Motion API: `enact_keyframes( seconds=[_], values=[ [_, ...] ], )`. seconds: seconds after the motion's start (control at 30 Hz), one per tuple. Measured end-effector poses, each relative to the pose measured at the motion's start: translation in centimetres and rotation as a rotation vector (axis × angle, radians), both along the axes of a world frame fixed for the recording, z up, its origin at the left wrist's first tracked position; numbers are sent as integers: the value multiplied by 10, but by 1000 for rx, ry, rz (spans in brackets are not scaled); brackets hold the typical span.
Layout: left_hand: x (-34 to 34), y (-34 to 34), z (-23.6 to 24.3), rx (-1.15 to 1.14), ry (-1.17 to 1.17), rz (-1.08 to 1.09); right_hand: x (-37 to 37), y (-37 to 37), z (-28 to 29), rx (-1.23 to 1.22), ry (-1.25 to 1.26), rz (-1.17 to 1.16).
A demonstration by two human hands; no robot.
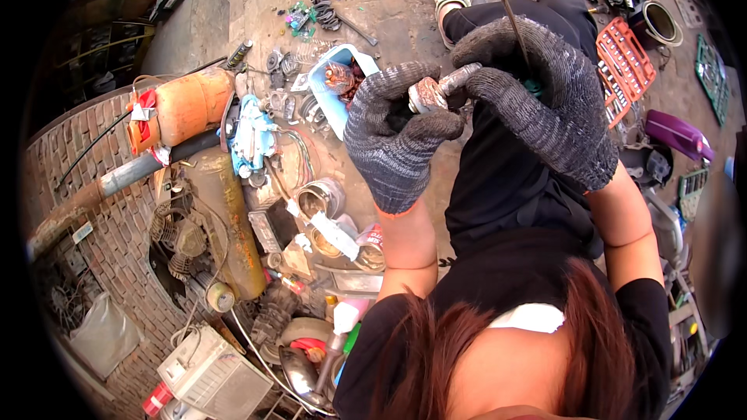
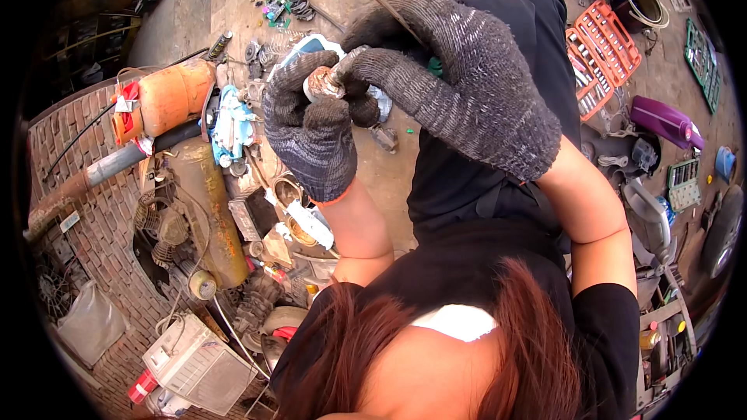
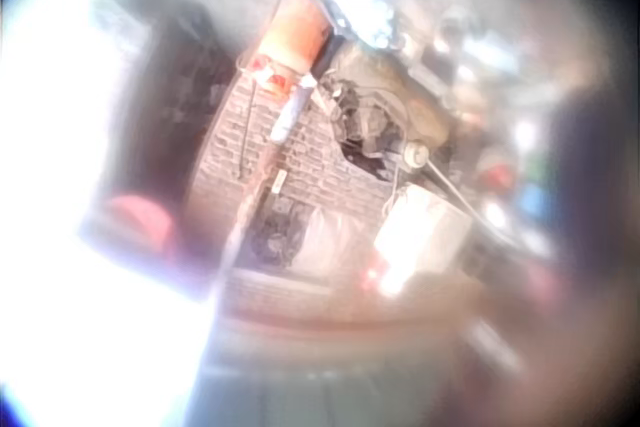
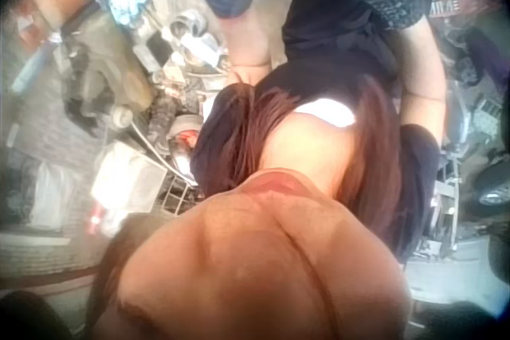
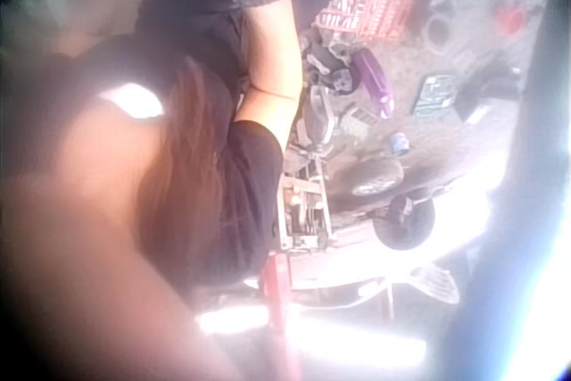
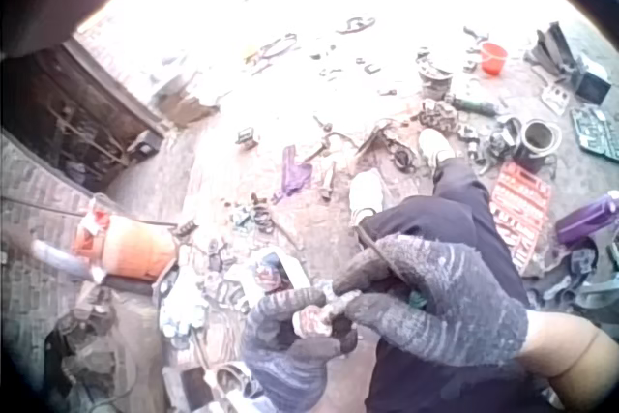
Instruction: The person sits on the floor and uses a screwdriver and pliers to manipulate a small mechanical component. They repeatedly adjust and probe the part while surrounded by tools and disassembled pieces.
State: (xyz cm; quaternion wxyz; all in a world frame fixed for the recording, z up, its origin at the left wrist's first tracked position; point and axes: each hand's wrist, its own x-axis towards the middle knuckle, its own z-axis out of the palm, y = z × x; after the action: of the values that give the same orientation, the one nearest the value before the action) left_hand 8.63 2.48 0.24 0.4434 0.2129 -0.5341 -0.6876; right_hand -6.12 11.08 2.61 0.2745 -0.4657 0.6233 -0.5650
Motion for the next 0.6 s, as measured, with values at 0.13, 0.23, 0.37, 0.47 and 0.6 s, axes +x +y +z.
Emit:
enact_keyframes(
  seconds=[0.13,0.23,0.37,0.47,0.6],
  values=[
    [4,0,1,144,1,-61,1,-1,-1,-52,75,5],
    [5,-2,2,178,22,-89,-5,0,3,-77,258,45],
    [-1,-1,-3,104,34,14,-3,3,0,-77,215,34],
    [-4,-1,-1,167,20,-1,-1,5,1,-53,130,-71],
    [-3,-2,3,158,4,-5,-1,17,11,16,189,20]
  ],
)
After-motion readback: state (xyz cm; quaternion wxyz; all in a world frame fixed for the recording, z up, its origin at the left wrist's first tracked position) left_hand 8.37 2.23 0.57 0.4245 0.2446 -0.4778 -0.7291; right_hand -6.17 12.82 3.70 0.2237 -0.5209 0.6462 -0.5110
